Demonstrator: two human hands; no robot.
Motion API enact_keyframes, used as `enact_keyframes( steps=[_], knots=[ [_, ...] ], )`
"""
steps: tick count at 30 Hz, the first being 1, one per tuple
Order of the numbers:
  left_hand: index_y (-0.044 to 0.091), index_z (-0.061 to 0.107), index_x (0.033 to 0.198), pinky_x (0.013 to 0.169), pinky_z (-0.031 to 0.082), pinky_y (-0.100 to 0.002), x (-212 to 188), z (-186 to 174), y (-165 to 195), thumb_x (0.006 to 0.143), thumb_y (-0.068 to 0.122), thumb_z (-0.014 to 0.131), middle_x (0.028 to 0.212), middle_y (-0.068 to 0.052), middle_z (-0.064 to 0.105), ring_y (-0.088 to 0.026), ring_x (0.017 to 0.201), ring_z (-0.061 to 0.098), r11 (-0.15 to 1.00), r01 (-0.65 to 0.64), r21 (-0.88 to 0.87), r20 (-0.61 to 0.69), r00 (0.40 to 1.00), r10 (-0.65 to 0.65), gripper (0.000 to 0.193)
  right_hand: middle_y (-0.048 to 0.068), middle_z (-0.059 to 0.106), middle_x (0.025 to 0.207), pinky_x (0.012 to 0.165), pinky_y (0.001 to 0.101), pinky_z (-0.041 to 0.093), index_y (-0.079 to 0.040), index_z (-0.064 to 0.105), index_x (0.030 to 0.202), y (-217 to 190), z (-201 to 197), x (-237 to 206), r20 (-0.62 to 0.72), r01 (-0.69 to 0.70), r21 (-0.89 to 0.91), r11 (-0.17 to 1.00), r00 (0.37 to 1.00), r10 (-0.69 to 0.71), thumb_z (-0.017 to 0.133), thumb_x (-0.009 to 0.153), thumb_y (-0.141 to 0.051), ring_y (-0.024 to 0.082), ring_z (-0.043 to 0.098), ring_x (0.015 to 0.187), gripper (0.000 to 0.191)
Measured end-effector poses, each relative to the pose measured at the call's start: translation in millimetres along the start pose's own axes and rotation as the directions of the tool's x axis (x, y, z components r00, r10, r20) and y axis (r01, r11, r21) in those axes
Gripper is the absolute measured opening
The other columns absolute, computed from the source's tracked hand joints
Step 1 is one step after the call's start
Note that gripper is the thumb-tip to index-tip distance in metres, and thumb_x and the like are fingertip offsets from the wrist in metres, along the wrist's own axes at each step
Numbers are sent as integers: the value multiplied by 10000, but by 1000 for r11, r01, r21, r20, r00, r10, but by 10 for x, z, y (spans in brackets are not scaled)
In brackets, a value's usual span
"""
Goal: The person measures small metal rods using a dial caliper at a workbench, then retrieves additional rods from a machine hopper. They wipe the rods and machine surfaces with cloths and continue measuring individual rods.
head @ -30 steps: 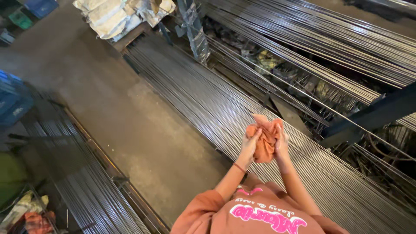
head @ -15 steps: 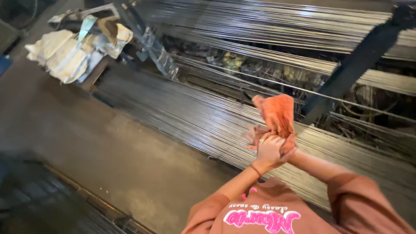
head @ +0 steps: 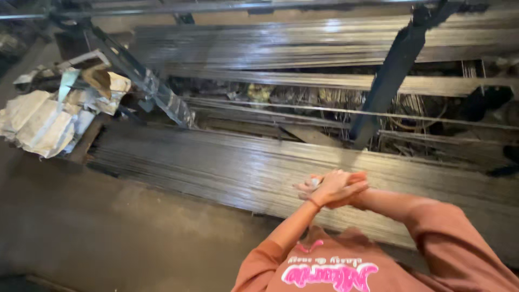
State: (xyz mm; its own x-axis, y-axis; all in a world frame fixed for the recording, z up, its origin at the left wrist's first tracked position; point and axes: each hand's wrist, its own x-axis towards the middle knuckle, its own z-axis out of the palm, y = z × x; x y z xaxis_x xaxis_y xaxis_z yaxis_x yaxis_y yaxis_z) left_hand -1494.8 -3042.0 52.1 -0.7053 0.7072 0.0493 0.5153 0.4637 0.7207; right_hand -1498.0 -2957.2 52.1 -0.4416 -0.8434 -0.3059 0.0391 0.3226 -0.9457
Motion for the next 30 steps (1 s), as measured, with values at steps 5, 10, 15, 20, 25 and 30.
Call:
enact_keyframes(
  steps=[5, 10, 15, 20, 25, 30],
  knots=[
    [50, 780, 1279, 999, 495, -545, -284, 3, 713, 957, 500, 618, 1016, -207, 740, -420, 957, 679, 979, -198, 56, -381, 902, 204, 577, 146, 624, 1315, 1020, 407, 465, -53, 603, 1322, -443, -117, 271, -207, 39, -443, 896, 967, -145, 656, 979, -304, 265, 608, 1154, 428],
    [22, 731, 1065, 1007, 533, -489, -367, 59, 536, 881, 410, 708, 1077, -141, 737, -332, 1043, 701, 882, -399, 252, -679, 576, 455, 430, 113, 625, 1345, 1045, 388, 462, -79, 599, 1335, -753, -308, 548, -548, -88, -652, 753, 741, -389, 667, 959, -286, 243, 608, 1193, 434],
    [73, 746, 1016, 1065, 521, -474, -208, -172, -226, 791, 197, 729, 1184, -84, 745, -281, 1156, 692, 766, -389, 512, -573, 509, 642, 257, 191, 608, 1340, 1110, 482, 434, 33, 501, 1440, -772, -443, 394, -463, 630, 267, 729, 747, -477, 636, 992, -446, 326, 589, 1232, 669],
    [72, 760, 1046, 1046, 511, -464, -314, -369, -311, 842, 170, 686, 1201, -88, 731, -285, 1143, 695, 766, -384, 515, -555, 532, 640, 238, 202, 590, 1406, 1091, 637, 451, 37, 425, 1490, -815, -377, 453, -480, 543, 832, 109, 805, -349, 396, 1021, -706, 443, 573, 1265, 878],
    [61, 753, 1012, 1022, 507, -490, -159, -547, -208, 843, 322, 685, 1150, -109, 714, -294, 1092, 675, 701, -477, 530, -478, 514, 712, 318, 224, 625, 1377, 1095, 576, 475, 0, 427, 1528, -836, -538, 460, -579, 625, 773, 114, 767, -275, 430, 1028, -673, 412, 610, 1260, 838],
    [123, 761, 1102, 986, 570, -344, 100, -887, -364, 1007, 275, 580, 1130, -65, 758, -215, 1060, 713, 972, -153, -179, -607, 794, 13, 254, 168, 643, 1387, 1030, 512, 508, -45, 565, 1437, -716, -435, 225, -649, 451, 622, 640, 754, 99, 577, 947, -551, 335, 621, 1257, 705]
  ],
)
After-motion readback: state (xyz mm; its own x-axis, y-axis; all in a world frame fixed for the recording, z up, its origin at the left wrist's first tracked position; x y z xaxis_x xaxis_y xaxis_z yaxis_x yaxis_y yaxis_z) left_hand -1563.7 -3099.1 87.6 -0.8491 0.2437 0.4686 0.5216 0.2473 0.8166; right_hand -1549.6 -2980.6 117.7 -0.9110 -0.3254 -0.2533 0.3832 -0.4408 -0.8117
